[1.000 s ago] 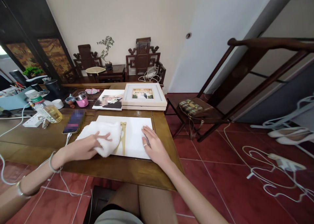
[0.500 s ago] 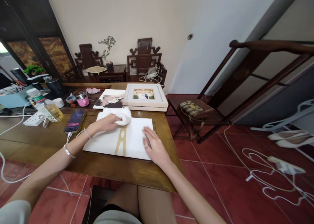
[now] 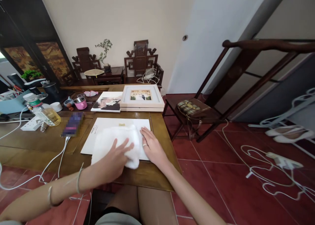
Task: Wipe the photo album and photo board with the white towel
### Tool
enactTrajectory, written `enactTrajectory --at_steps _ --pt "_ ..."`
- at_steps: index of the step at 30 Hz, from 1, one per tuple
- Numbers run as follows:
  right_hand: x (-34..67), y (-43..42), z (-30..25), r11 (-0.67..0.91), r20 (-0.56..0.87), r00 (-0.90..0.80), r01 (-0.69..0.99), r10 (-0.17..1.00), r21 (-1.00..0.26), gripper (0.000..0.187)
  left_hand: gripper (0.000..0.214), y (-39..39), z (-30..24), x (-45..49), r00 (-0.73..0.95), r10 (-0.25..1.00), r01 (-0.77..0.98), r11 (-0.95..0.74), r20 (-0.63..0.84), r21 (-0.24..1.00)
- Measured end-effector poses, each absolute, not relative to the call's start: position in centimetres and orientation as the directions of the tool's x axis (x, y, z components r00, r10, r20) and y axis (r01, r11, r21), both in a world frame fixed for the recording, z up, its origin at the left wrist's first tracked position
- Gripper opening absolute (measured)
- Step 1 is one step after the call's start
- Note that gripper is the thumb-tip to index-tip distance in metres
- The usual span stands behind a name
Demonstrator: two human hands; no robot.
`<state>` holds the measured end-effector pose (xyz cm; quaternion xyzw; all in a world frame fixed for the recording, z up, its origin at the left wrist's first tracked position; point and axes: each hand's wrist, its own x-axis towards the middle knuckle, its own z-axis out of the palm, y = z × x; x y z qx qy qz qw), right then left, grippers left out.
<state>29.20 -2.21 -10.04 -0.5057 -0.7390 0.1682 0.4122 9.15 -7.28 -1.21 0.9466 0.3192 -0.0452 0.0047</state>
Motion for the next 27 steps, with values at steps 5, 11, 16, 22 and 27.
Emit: enactTrajectory --at_steps 5,11,16,22,27 --pt "29.2 -2.3 -10.0 0.424 0.433 -0.145 0.614 0.89 -0.666 0.041 0.042 -7.1 -0.8 8.5 0.809 0.579 0.586 -0.809 -0.103 0.052" --pt "29.3 -2.3 -10.0 0.436 0.435 -0.161 0.608 0.886 -0.663 0.041 0.043 0.7 -1.3 9.0 0.733 0.677 0.68 -0.728 -0.067 0.085" --pt "29.3 -2.3 -9.9 0.434 0.43 -0.171 0.63 0.887 -0.645 0.041 0.045 2.8 -1.8 10.5 0.705 0.708 0.708 -0.706 -0.027 -0.024" --pt "29.3 -2.3 -9.9 0.435 0.431 -0.168 0.618 0.887 -0.655 0.04 0.039 -2.6 -1.2 10.3 0.801 0.589 0.584 -0.808 -0.109 -0.081" --pt "29.3 -2.4 -9.8 0.434 0.431 -0.164 0.613 0.887 -0.66 0.043 0.024 -7.9 -0.5 8.7 0.891 0.447 0.438 -0.892 -0.076 -0.116"
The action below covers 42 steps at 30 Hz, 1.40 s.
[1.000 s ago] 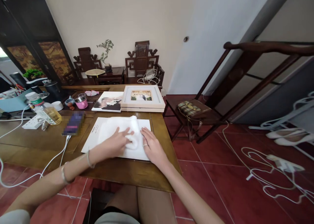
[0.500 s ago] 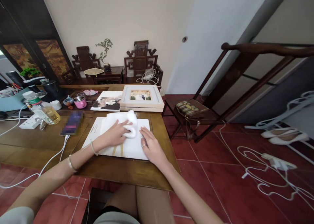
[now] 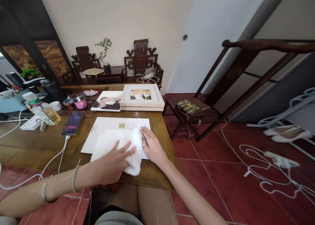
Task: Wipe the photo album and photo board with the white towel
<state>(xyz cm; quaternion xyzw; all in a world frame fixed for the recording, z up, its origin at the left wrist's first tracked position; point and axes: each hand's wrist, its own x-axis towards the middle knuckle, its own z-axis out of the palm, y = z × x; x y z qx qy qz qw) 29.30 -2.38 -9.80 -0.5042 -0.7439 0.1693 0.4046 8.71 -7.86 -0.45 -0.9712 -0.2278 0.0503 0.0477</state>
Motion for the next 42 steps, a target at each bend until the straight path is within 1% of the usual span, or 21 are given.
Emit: enactTrajectory --at_steps 3,6,9,11,14,16,19,21,23,25,29,31,34,36,38,40,42 --pt "29.3 -2.4 -9.8 0.437 0.435 -0.168 0.621 0.885 -0.65 0.042 0.027 -7.3 0.1 8.6 0.889 0.447 0.439 -0.894 -0.1 -0.093" --pt "29.3 -2.3 -9.7 0.423 0.424 -0.157 0.622 0.892 -0.659 0.041 0.039 -4.2 0.0 9.3 0.837 0.528 0.526 -0.849 -0.145 -0.054" --pt "29.4 -2.2 -9.4 0.374 0.397 -0.095 0.582 0.913 -0.722 0.04 0.046 -1.3 -1.0 10.1 0.766 0.628 0.628 -0.777 -0.136 -0.051" --pt "29.5 -2.2 -9.1 0.313 0.356 -0.023 0.53 0.934 -0.788 0.039 0.047 -0.7 -1.8 10.6 0.755 0.647 0.646 -0.762 -0.107 -0.049" --pt "29.7 -2.4 -8.6 0.22 0.279 0.078 0.434 0.957 -0.874 0.045 0.045 -2.3 -2.3 11.3 0.8 0.597 0.595 -0.802 -0.058 -0.051" --pt "29.7 -2.5 -8.5 0.185 0.248 0.124 0.379 0.961 -0.907 0.053 0.038 -4.4 -2.3 11.8 0.84 0.542 0.54 -0.839 -0.022 -0.062" --pt "29.7 -2.7 -8.3 0.166 0.221 0.145 0.321 0.964 -0.932 0.06 0.025 -7.9 -2.0 12.0 0.896 0.445 0.444 -0.895 -0.013 -0.05" --pt "29.6 -2.9 -8.2 0.161 0.207 0.127 0.303 0.97 -0.939 0.062 0.023 -10.0 -1.9 11.7 0.921 0.391 0.39 -0.92 -0.01 -0.041" --pt "29.5 -3.1 -7.9 0.157 0.199 0.099 0.328 0.975 -0.931 0.063 0.025 -11.2 -1.5 11.0 0.93 0.369 0.368 -0.929 -0.011 -0.041" --pt "29.2 -3.1 -7.7 0.175 0.214 0.057 0.393 0.975 -0.903 0.063 0.026 -11.6 -0.9 10.0 0.924 0.38 0.379 -0.925 -0.036 -0.024" --pt "28.9 -2.9 -7.9 0.302 0.326 -0.054 0.541 0.944 -0.785 0.054 0.026 -9.4 0.9 8.8 0.899 0.426 0.432 -0.9 -0.101 0.051" --pt "28.9 -2.6 -8.3 0.338 0.359 -0.087 0.595 0.929 -0.73 0.049 0.026 -7.2 1.3 8.7 0.878 0.465 0.473 -0.879 -0.114 0.063" --pt "28.9 -2.4 -8.9 0.37 0.383 -0.125 0.636 0.915 -0.677 0.045 0.023 -3.1 1.2 8.9 0.817 0.561 0.572 -0.818 -0.135 0.064" --pt "28.9 -2.3 -9.1 0.384 0.391 -0.144 0.654 0.909 -0.652 0.045 0.024 -0.5 0.8 9.3 0.781 0.613 0.623 -0.779 -0.122 0.076" --pt "28.9 -2.4 -9.0 0.391 0.394 -0.157 0.668 0.906 -0.633 0.044 0.025 1.7 0.4 9.9 0.766 0.637 0.643 -0.761 -0.083 0.089" --pt "28.8 -2.5 -8.6 0.413 0.403 -0.182 0.671 0.897 -0.616 0.042 0.027 3.2 0.2 10.9 0.775 0.63 0.631 -0.769 -0.044 0.101" --pt "28.7 -2.7 -8.1 0.432 0.412 -0.202 0.672 0.889 -0.602 0.039 0.03 4.0 0.0 12.2 0.803 0.595 0.592 -0.796 -0.017 0.124"
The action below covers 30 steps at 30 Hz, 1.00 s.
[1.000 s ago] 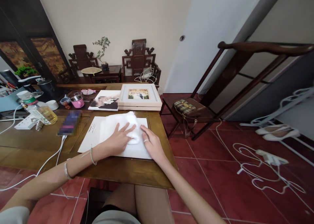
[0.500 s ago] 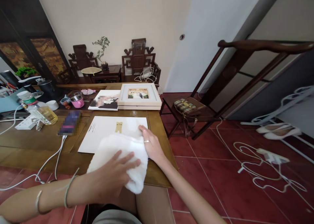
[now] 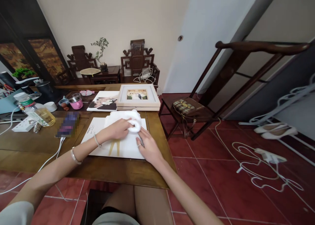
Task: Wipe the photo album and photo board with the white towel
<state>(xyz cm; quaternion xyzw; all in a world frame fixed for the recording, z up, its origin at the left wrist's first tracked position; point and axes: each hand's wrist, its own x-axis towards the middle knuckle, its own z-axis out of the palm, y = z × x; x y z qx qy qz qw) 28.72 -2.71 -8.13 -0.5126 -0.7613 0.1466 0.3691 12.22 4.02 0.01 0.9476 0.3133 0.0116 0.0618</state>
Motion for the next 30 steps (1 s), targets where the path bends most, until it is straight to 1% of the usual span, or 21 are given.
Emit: enactTrajectory --at_steps 3,5,10,13,15,18,20,21,23,25,27,30 --pt "28.7 -2.9 -7.7 0.425 0.412 -0.197 0.688 0.89 -0.589 0.036 0.036 4.6 -0.3 14.1 0.865 0.499 0.484 -0.857 0.054 0.177" --pt "28.7 -2.9 -7.8 0.429 0.414 -0.203 0.692 0.887 -0.58 0.037 0.038 5.0 -0.4 14.6 0.872 0.484 0.467 -0.867 0.07 0.174" --pt "28.9 -2.6 -8.5 0.43 0.404 -0.215 0.697 0.889 -0.575 0.043 0.026 6.0 -0.2 12.3 0.795 0.606 0.604 -0.793 0.0 0.08" --pt "28.9 -2.5 -9.0 0.416 0.392 -0.208 0.698 0.896 -0.583 0.045 0.028 5.7 0.1 10.3 0.743 0.669 0.669 -0.743 -0.013 0.009" --pt "28.9 -2.5 -9.1 0.413 0.392 -0.203 0.697 0.898 -0.586 0.045 0.03 4.6 0.1 9.6 0.731 0.682 0.681 -0.731 -0.016 -0.026" --pt "29.0 -2.4 -9.2 0.418 0.401 -0.198 0.69 0.894 -0.59 0.045 0.03 0.9 -0.1 9.5 0.779 0.626 0.62 -0.779 -0.046 -0.09" --pt "29.1 -2.4 -9.3 0.423 0.408 -0.197 0.682 0.892 -0.596 0.045 0.026 -2.5 -0.3 9.7 0.829 0.554 0.542 -0.83 -0.082 -0.132" --pt "29.1 -2.4 -9.4 0.426 0.411 -0.196 0.677 0.89 -0.6 0.044 0.023 -4.2 -0.3 9.7 0.841 0.536 0.523 -0.84 -0.072 -0.143" --pt "29.2 -2.3 -9.5 0.432 0.419 -0.193 0.666 0.887 -0.608 0.044 0.02 -7.0 -0.2 9.6 0.871 0.487 0.474 -0.868 -0.067 -0.147" --pt "29.2 -2.3 -9.7 0.438 0.426 -0.19 0.654 0.884 -0.617 0.044 0.019 -8.2 0.0 9.5 0.882 0.464 0.453 -0.882 -0.08 -0.127" --pt "29.3 -2.3 -9.7 0.437 0.429 -0.185 0.65 0.884 -0.622 0.044 0.02 -7.3 0.1 9.5 0.865 0.489 0.481 -0.872 -0.11 -0.092" --pt "29.2 -2.3 -9.7 0.435 0.427 -0.185 0.657 0.885 -0.616 0.042 0.027 -3.1 0.0 9.7 0.813 0.57 0.569 -0.821 -0.118 -0.044"
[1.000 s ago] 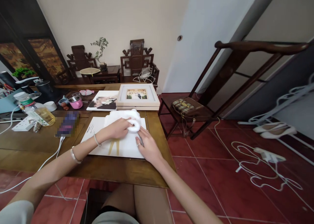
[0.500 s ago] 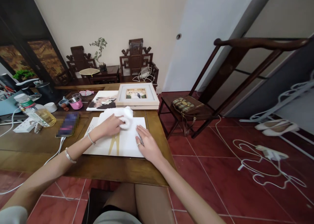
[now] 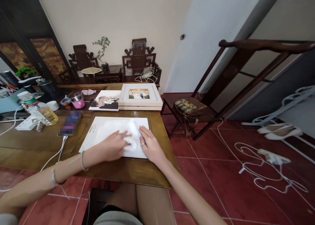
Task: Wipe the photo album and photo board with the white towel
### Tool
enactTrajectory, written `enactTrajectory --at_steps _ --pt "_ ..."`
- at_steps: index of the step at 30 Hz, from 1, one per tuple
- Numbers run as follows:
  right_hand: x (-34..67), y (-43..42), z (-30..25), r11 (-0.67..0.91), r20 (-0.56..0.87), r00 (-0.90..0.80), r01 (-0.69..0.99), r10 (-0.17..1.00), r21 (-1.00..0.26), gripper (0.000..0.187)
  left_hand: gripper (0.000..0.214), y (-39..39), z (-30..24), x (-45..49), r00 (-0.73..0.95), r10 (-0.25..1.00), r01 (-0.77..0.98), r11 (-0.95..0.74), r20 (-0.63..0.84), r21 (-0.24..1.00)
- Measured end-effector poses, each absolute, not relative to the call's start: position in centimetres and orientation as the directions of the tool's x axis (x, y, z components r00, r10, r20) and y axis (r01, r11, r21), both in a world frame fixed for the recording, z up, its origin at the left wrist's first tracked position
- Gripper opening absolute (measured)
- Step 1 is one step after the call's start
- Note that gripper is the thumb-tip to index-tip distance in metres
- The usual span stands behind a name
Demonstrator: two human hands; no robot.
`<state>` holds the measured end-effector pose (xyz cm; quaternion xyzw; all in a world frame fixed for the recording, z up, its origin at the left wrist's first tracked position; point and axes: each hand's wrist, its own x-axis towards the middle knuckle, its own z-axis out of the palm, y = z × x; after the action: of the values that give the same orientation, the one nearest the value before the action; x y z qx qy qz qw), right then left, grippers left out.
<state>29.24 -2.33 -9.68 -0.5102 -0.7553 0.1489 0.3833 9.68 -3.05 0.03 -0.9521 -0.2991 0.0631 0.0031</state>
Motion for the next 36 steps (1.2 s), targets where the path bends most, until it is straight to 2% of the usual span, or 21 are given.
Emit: enactTrajectory --at_steps 6,12,26,36 --pt "29.2 -2.4 -9.6 0.437 0.435 -0.175 0.64 0.883 -0.631 0.041 0.033 5.6 -0.6 9.7 0.743 0.669 0.668 -0.742 -0.005 0.062" --pt "29.1 -2.5 -9.5 0.416 0.414 -0.166 0.645 0.895 -0.641 0.042 0.026 7.7 -0.4 6.8 0.737 0.676 0.673 -0.732 -0.008 0.1" --pt "29.2 -2.5 -9.4 0.441 0.431 -0.185 0.64 0.883 -0.63 0.043 0.032 4.7 0.6 -3.6 0.627 0.776 0.778 -0.622 -0.062 0.089" --pt "29.1 -2.5 -9.5 0.444 0.439 -0.176 0.629 0.881 -0.639 0.042 0.05 -7.8 2.2 -1.0 0.764 0.608 0.644 -0.74 -0.215 0.196"
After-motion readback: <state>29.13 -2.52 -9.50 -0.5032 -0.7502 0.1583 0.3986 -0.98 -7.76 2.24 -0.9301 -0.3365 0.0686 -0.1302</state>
